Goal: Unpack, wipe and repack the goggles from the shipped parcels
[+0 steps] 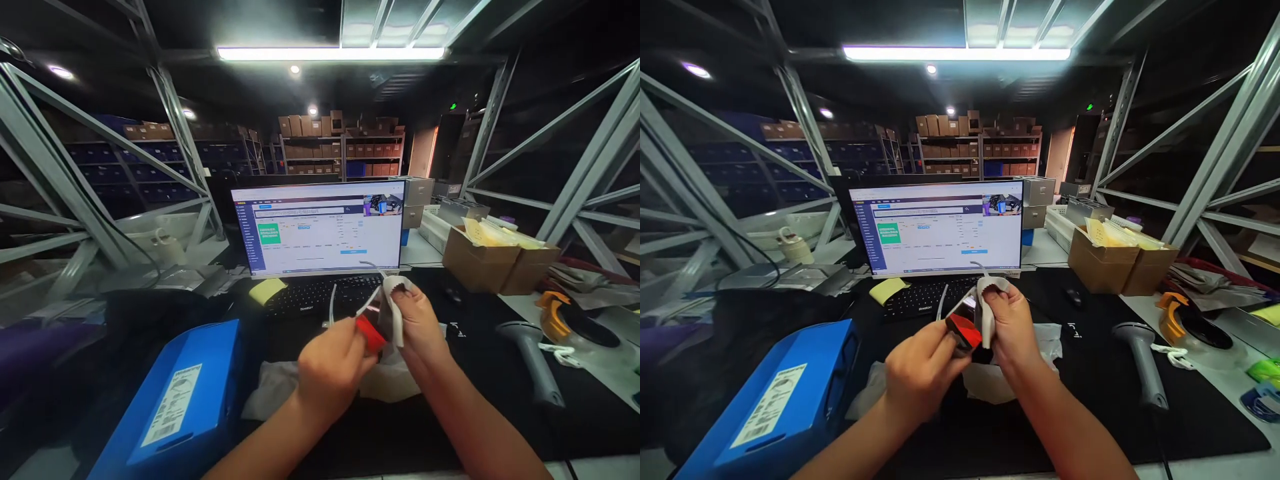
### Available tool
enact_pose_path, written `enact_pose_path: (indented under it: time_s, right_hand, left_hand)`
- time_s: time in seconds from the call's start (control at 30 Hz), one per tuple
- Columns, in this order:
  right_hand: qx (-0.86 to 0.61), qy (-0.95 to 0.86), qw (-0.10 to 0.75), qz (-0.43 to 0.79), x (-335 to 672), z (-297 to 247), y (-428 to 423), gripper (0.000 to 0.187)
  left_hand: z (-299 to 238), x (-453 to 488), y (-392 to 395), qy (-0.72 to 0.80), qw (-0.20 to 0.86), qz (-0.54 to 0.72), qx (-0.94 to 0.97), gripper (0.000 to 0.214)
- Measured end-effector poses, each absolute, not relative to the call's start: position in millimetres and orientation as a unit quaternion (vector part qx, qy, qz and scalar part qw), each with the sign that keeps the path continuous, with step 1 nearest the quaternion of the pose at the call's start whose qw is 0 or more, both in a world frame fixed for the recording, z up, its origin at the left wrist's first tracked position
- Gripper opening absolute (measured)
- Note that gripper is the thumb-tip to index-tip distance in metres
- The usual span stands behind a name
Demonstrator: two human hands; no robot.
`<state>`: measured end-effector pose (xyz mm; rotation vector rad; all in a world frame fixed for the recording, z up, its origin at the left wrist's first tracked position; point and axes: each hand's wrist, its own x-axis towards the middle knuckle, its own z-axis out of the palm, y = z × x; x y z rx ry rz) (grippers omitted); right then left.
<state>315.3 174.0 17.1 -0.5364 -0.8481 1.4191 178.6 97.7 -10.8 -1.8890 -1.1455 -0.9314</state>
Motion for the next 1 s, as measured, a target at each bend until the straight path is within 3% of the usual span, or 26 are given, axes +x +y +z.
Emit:
enact_pose_path:
  time_s: [0.13,0.27,0.37,0.47,0.57,0.67,0.8,1.0]
  right_hand:
    - [-0.325,-0.493,0.646,0.484,292,-3,149,0.016]
    - [-0.322,-0.601,0.661,0.313,287,-8,137,0.014]
    - [-0.314,-0.567,0.621,0.441,302,7,147,0.011]
    - [-0.274,-0.448,0.601,0.602,319,22,164,0.021]
    - [-0.256,-0.408,0.628,0.611,326,25,173,0.026]
    - [-0.306,-0.51,0.627,0.503,321,16,171,0.016]
    - [-0.293,-0.698,0.582,0.296,298,-2,159,0.017]
    - [-0.238,-0.71,0.639,0.175,283,-12,154,0.023]
  left_hand:
    - [1,166,97,-0.494,0.335,-0.363,-0.716,0.018]
    - [7,159,97,-0.495,0.323,-0.397,-0.702,0.022]
    - [9,160,96,-0.468,0.324,-0.394,-0.722,0.022]
    - [11,162,96,-0.406,0.325,-0.377,-0.766,0.016]
    - [11,162,97,-0.4,0.313,-0.376,-0.775,0.021]
    - [6,158,99,-0.456,0.302,-0.38,-0.746,0.022]
    - [0,156,104,-0.567,0.302,-0.377,-0.667,0.012]
    - [6,171,106,-0.628,0.104,-0.317,-0.703,0.03]
